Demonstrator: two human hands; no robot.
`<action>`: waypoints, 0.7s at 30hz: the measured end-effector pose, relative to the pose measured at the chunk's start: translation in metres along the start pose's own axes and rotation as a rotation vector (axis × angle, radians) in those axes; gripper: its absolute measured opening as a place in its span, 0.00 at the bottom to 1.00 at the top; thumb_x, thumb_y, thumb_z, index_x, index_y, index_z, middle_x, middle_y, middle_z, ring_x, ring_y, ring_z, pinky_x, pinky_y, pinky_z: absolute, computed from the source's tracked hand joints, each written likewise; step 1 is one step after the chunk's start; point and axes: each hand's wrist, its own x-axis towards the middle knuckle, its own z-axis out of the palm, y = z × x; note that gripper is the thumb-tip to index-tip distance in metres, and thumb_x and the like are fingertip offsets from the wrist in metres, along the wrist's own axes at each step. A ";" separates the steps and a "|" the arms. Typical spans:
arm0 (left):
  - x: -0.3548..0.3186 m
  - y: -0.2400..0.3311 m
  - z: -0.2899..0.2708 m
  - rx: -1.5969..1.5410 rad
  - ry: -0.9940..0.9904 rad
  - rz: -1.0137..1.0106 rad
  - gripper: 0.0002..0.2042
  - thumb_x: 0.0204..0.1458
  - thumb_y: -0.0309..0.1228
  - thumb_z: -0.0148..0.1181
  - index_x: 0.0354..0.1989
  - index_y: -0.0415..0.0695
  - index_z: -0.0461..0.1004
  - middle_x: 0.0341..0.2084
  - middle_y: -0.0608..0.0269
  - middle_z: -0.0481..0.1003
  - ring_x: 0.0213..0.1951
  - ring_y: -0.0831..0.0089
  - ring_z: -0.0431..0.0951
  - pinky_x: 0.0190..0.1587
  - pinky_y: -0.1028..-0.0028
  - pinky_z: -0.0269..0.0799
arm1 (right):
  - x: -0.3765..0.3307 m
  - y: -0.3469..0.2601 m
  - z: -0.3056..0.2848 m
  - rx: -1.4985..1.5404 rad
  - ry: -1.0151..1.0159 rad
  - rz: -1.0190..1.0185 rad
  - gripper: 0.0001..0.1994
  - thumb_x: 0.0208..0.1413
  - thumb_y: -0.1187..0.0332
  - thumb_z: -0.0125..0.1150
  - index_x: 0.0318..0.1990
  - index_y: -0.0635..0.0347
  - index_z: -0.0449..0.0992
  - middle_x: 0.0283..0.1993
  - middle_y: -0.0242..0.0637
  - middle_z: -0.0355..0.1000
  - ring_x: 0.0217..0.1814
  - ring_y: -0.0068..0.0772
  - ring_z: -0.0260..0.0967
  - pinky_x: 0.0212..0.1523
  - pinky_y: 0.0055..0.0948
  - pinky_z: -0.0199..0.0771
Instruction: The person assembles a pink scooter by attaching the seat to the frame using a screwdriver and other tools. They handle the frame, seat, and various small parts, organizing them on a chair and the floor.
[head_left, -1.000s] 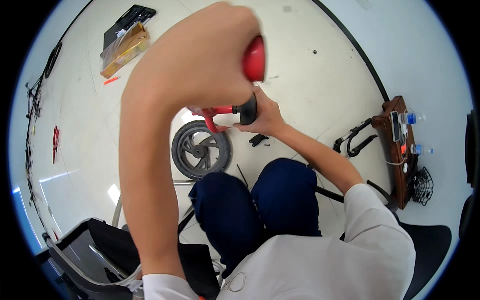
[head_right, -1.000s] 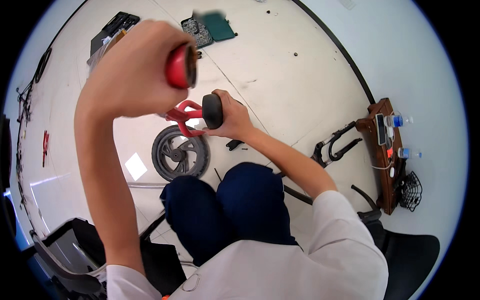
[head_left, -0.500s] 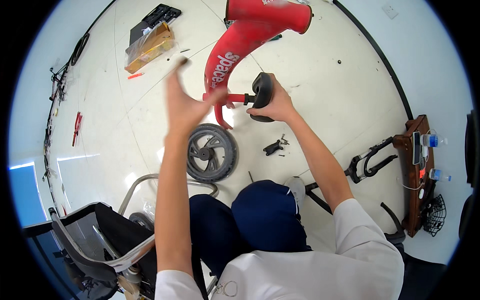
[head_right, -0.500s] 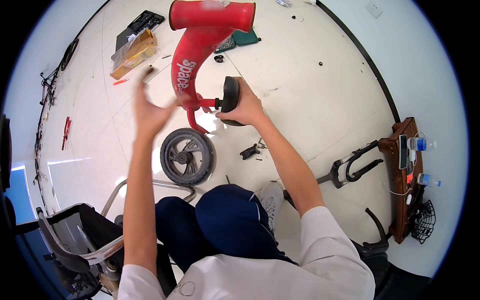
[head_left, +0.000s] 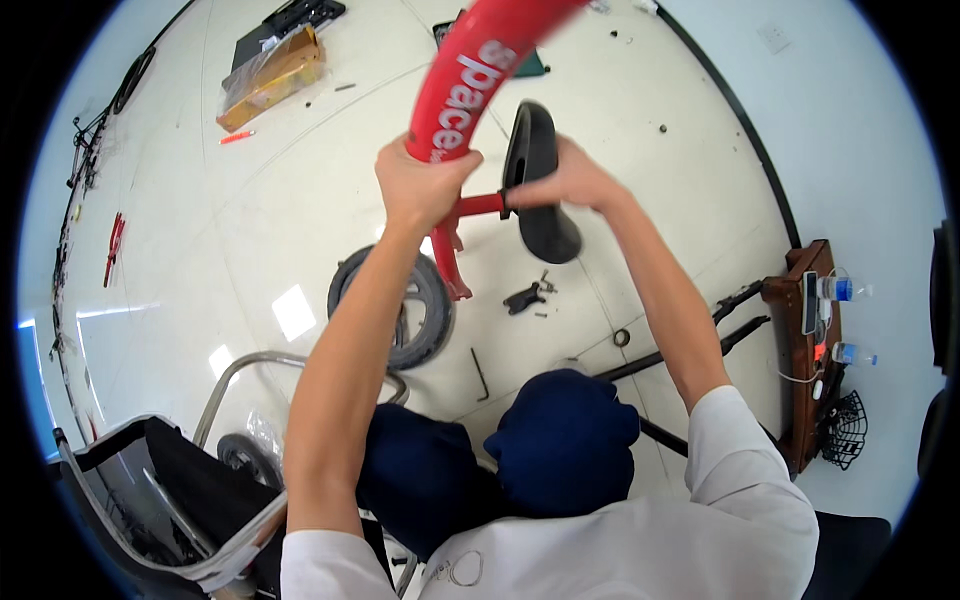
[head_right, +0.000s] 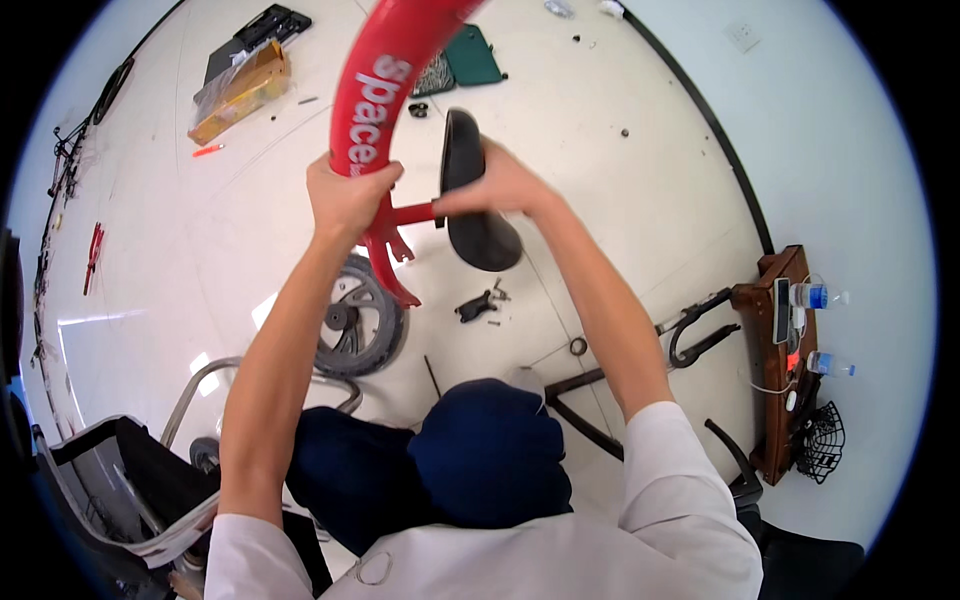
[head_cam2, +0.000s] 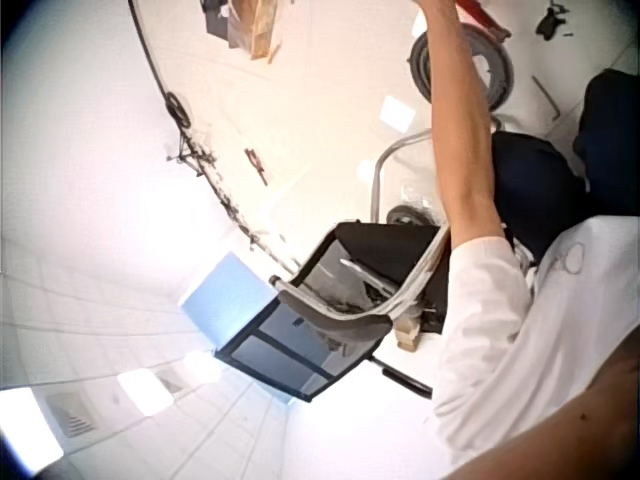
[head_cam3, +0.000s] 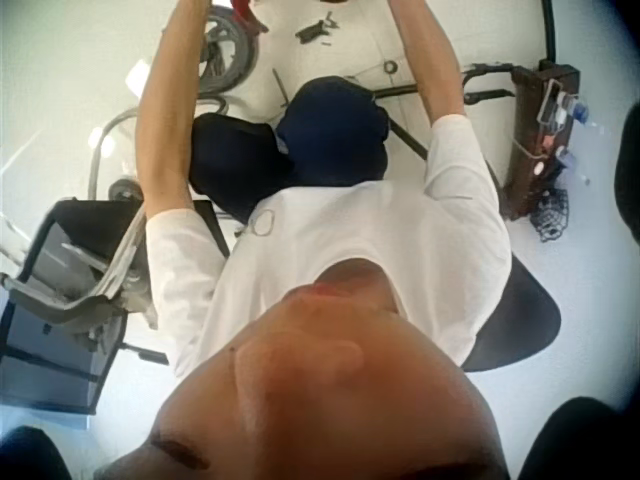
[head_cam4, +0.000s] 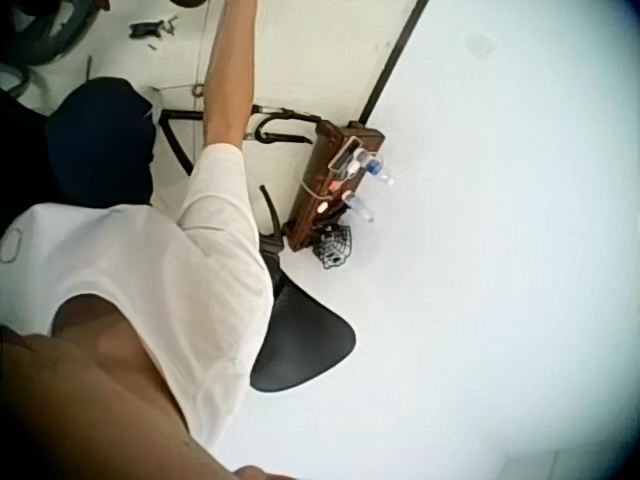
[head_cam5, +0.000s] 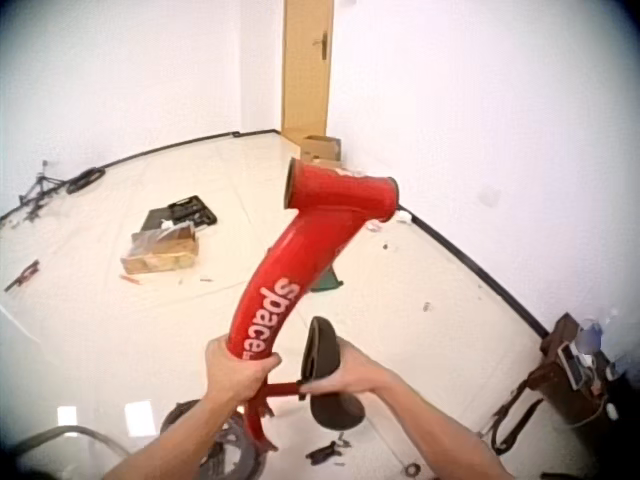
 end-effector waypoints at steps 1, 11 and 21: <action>-0.003 0.010 0.002 0.023 0.014 0.011 0.15 0.33 0.32 0.72 0.29 0.36 0.79 0.22 0.59 0.80 0.26 0.73 0.79 0.35 0.71 0.76 | -0.008 0.007 0.015 -0.012 0.095 -0.167 0.53 0.25 0.57 0.82 0.64 0.66 0.61 0.55 0.46 0.71 0.56 0.40 0.71 0.58 0.36 0.71; -0.008 0.021 0.000 0.085 -0.049 -0.144 0.18 0.32 0.36 0.71 0.31 0.38 0.79 0.24 0.58 0.81 0.26 0.69 0.81 0.35 0.70 0.77 | -0.033 0.013 0.021 0.008 0.110 -0.280 0.51 0.26 0.64 0.84 0.63 0.60 0.61 0.54 0.39 0.71 0.57 0.35 0.70 0.60 0.37 0.70; -0.018 0.035 0.003 0.211 0.045 -0.256 0.19 0.33 0.38 0.71 0.32 0.38 0.80 0.25 0.56 0.81 0.28 0.66 0.82 0.36 0.67 0.78 | -0.069 0.049 0.011 0.165 0.286 -0.291 0.53 0.31 0.60 0.84 0.68 0.59 0.57 0.62 0.45 0.67 0.66 0.41 0.66 0.66 0.43 0.65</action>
